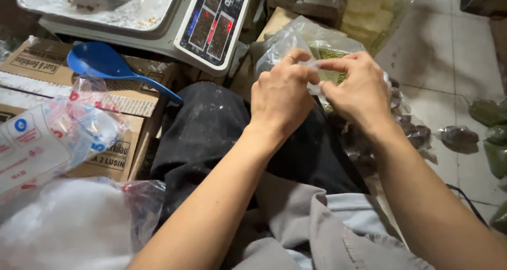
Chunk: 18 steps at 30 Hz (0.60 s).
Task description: The person scoops green mung beans from a large sack into small plastic bags using a blue scoop, weighs each bag on a digital scale, and ties the bags shut. The process is repeated for multiple bags in a cluttered storage area.
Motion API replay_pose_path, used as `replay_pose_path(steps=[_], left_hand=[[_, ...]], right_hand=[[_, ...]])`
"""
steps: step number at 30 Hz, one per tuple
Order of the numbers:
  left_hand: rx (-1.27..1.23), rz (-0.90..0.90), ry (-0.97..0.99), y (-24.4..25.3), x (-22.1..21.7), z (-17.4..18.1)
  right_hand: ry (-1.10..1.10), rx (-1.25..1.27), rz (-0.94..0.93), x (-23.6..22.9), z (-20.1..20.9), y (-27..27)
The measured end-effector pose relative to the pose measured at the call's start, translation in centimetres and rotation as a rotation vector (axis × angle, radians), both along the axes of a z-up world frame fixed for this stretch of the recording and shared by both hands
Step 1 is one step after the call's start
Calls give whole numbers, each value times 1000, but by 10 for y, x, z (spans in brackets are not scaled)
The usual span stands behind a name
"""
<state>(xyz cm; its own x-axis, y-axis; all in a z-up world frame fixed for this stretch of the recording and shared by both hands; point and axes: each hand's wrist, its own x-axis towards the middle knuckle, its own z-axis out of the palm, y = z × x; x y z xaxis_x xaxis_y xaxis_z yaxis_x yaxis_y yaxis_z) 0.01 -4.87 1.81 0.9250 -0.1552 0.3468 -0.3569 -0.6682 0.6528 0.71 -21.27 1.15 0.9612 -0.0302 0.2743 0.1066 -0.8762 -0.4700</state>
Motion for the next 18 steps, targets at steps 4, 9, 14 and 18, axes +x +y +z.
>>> replay_pose_path(steps=[4,9,14,18], left_hand=[[104,65,-10,5,19,-7],[88,179,-130,28,59,-9],[53,277,-167,32,106,-17],[-17,202,46,14,139,-33]], right_hand=[[164,388,151,30,-2,-6],[369,1011,80,63,-23,-38],[577,1189,-355,120,-87,-67],[813,1316,-658,149,-154,-74]])
